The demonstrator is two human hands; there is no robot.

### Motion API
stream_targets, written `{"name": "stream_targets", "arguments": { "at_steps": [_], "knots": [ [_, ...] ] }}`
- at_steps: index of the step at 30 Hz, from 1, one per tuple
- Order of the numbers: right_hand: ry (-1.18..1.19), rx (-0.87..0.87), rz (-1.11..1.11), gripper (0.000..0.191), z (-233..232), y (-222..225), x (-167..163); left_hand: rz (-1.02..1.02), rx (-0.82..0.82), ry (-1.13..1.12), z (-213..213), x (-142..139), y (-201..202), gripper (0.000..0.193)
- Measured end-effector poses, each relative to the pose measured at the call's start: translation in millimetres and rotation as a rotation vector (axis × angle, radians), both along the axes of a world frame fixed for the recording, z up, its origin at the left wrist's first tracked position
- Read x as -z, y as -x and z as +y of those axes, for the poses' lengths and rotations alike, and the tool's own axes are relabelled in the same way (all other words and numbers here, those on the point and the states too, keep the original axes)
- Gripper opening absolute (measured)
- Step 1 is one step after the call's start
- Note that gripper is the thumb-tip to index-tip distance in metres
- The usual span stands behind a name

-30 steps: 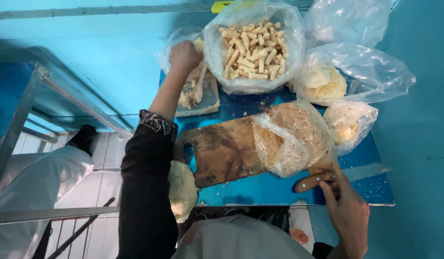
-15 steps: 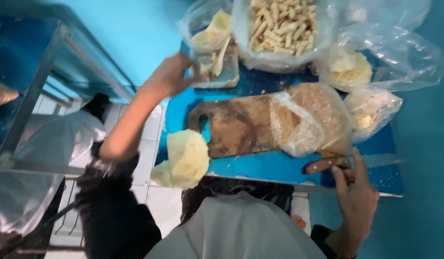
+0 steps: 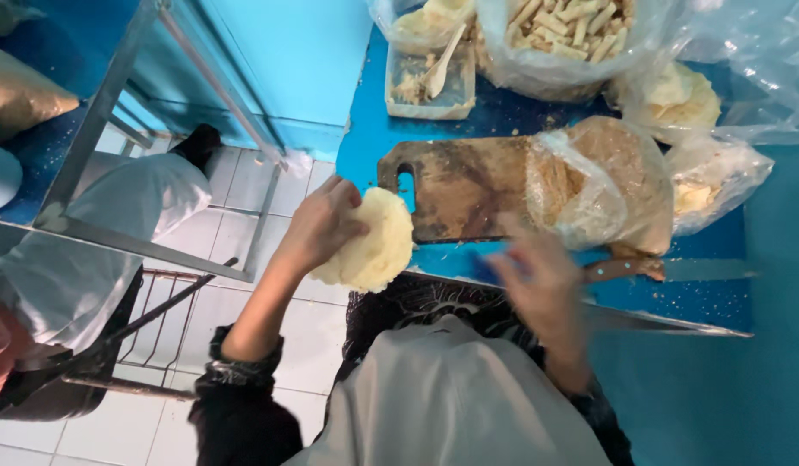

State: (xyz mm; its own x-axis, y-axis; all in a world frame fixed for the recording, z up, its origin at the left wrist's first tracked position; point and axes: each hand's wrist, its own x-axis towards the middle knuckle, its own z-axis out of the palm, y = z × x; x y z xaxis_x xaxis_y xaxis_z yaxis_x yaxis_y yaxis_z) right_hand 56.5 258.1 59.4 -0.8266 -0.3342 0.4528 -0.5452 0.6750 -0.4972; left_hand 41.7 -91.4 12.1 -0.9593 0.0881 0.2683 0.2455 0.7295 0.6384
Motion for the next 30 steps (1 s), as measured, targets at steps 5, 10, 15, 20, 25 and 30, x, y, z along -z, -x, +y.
{"name": "stream_targets", "arguments": {
  "at_steps": [5, 10, 15, 20, 25, 30],
  "knots": [
    [-0.283, -0.613, 0.278, 0.059, -90, 8, 2, -0.128, 0.021, -0.444, 0, -8, 4, 0.04],
    [-0.273, -0.72, 0.291, 0.03, -108, 32, 9, 0.149, -0.084, -0.305, -13, -23, -50, 0.041],
    [0.096, -0.491, 0.157, 0.018, -109, 51, 3, 0.189, 0.092, -0.196, 0, -12, -80, 0.05],
    [0.272, -0.251, 0.243, 0.011, -121, 54, -7, 0.27, -0.058, -0.098, 12, 16, -66, 0.014],
    [0.408, -0.084, -0.125, 0.014, -111, 66, 0, 0.022, -0.066, -1.101, 7, 17, -53, 0.014],
    [0.767, -0.292, -0.633, 0.023, -108, 85, 21, -0.331, 0.006, -1.608, 34, 17, -13, 0.019]
  ]
}}
